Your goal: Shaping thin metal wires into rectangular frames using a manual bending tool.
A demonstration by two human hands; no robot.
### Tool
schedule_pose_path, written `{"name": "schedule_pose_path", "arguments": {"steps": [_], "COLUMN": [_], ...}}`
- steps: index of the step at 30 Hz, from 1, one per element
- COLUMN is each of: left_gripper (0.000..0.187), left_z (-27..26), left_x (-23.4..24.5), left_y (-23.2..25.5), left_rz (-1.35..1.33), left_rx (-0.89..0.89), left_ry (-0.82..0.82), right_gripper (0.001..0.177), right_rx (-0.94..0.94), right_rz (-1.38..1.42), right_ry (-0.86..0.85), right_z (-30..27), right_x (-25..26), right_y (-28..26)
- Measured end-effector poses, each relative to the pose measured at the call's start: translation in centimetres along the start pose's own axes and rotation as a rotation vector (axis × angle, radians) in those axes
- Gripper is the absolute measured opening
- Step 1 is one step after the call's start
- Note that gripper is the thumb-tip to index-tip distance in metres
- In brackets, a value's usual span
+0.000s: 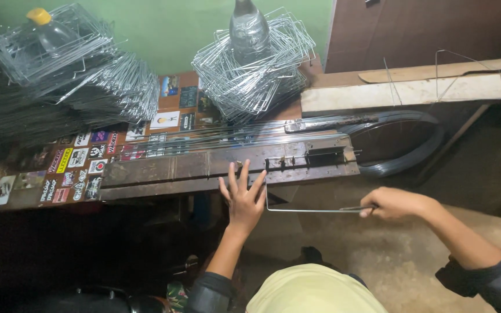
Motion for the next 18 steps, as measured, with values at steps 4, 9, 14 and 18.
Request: {"name": "schedule_pose_path", "arguments": {"steps": [4, 9, 14, 18], "left_gripper": [0.038, 0.028, 0.023, 0.019], "left_z": [0.1, 2.4, 4.1, 5.4], "left_x": [-0.5, -0.1, -0.2, 0.7], "left_y": [0.0, 1.0, 1.2, 1.4], "left_rz": [0.09, 0.033, -0.16, -0.23], "left_rx": [-0.014, 0.042, 0.097, 0.101], "left_ry": [0.043, 0.01, 0.028, 0.052], "right_gripper": [0.022, 0.031, 0.011, 0.011], "right_rx": [-0.082, 0.146, 0.275, 0.275], "right_rz": [-0.087, -0.232, -0.44, -0.561], "right_ry": [0.117, 0.614, 0.955, 1.216], "right_z": [-3.8, -6.4, -8.2, -8.7], "right_x": [1.5, 2.4, 3.1, 3.3], "right_y": [-3.8, -4.8, -8.0, -9.6]}}
Point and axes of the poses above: each hand's wrist, its own z-axis towards the middle knuckle, its own x-axis out of the back of the hand, y = z × x, the point moved 1 cm from there along z, towards the middle knuckle, and after that the axes turned 10 degrees about z, right-handed, at the moved point
